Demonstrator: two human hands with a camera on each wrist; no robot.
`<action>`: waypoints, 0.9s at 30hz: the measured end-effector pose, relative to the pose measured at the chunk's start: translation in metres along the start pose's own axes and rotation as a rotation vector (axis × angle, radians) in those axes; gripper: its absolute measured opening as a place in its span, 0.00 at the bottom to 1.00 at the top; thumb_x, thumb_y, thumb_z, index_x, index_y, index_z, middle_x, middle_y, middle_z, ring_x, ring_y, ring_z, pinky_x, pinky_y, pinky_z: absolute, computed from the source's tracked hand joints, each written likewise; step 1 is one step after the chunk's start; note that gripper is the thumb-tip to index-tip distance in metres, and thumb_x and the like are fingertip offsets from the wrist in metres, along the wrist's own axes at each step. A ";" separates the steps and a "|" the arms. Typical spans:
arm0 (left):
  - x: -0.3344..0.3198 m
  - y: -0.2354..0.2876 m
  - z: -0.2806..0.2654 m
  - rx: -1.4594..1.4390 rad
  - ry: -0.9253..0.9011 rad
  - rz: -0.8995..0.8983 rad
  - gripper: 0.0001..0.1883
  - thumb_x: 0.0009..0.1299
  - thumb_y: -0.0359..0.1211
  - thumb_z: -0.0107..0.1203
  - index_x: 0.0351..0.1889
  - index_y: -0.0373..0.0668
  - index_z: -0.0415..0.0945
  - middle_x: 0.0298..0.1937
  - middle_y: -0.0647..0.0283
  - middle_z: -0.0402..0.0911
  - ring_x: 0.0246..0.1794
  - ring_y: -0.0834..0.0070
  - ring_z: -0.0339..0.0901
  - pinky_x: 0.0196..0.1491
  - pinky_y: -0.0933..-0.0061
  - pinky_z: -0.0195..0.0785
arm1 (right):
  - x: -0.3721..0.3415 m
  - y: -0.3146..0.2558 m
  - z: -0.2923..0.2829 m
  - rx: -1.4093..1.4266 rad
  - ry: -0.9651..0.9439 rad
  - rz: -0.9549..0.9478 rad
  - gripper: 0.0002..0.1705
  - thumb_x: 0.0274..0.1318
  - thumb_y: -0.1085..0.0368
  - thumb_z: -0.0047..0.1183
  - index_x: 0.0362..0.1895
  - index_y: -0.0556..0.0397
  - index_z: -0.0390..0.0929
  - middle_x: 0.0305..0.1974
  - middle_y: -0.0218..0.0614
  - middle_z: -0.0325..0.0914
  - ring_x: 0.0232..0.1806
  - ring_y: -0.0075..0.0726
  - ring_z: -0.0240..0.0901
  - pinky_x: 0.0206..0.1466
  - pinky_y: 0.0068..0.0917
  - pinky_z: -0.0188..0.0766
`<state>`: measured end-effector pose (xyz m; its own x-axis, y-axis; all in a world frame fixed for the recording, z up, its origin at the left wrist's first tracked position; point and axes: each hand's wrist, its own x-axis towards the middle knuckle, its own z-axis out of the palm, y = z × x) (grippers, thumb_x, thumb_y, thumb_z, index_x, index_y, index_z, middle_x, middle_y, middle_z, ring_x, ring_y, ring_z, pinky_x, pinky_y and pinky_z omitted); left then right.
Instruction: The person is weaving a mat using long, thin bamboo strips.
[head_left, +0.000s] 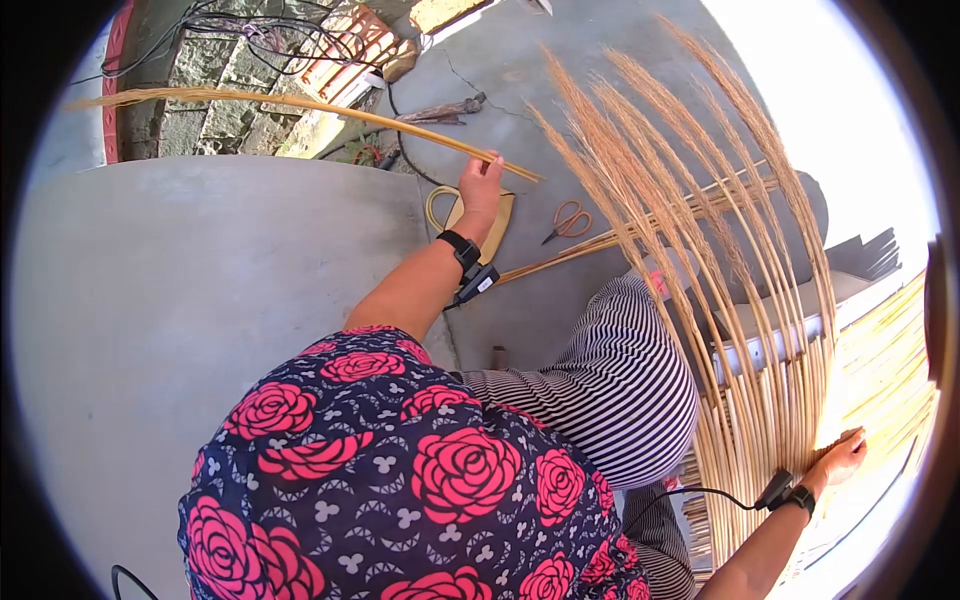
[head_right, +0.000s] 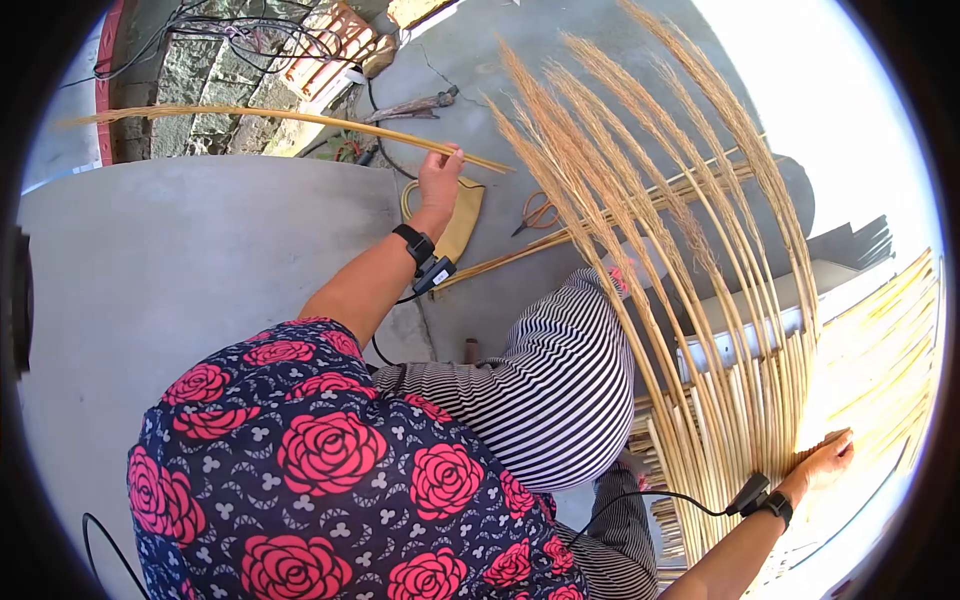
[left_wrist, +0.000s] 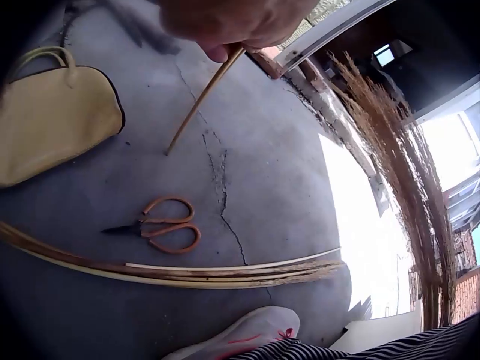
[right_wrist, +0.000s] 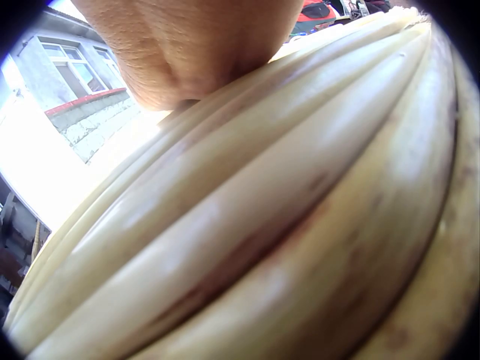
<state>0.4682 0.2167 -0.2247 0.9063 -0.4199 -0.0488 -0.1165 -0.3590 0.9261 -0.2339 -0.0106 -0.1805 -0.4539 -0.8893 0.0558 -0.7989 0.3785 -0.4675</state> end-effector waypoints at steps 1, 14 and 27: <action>-0.002 -0.002 0.004 -0.036 0.017 -0.011 0.08 0.64 0.27 0.54 0.41 0.39 0.72 0.30 0.70 0.73 0.31 0.84 0.70 0.36 0.81 0.67 | 0.002 0.004 0.002 -0.004 0.006 0.014 0.25 0.61 0.44 0.40 0.26 0.50 0.75 0.17 0.26 0.70 0.16 0.25 0.62 0.19 0.27 0.58; 0.004 -0.046 0.043 -0.082 0.071 -0.064 0.06 0.65 0.25 0.52 0.36 0.41 0.65 0.26 0.70 0.71 0.25 0.85 0.66 0.29 0.82 0.60 | 0.017 0.023 0.004 -0.117 0.024 -0.022 0.29 0.59 0.41 0.41 0.40 0.54 0.77 0.28 0.35 0.77 0.25 0.31 0.71 0.28 0.30 0.69; -0.026 0.012 -0.023 -0.049 -0.127 -0.099 0.09 0.68 0.26 0.49 0.44 0.41 0.62 0.43 0.58 0.76 0.41 0.77 0.75 0.39 0.79 0.72 | 0.019 0.037 0.021 0.132 0.140 -0.139 0.20 0.61 0.52 0.44 0.27 0.56 0.73 0.17 0.32 0.70 0.19 0.26 0.63 0.24 0.27 0.62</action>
<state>0.4525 0.2429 -0.2035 0.8531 -0.4880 -0.1845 -0.0069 -0.3641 0.9313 -0.2632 -0.0188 -0.2150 -0.4007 -0.8828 0.2451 -0.8031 0.2097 -0.5577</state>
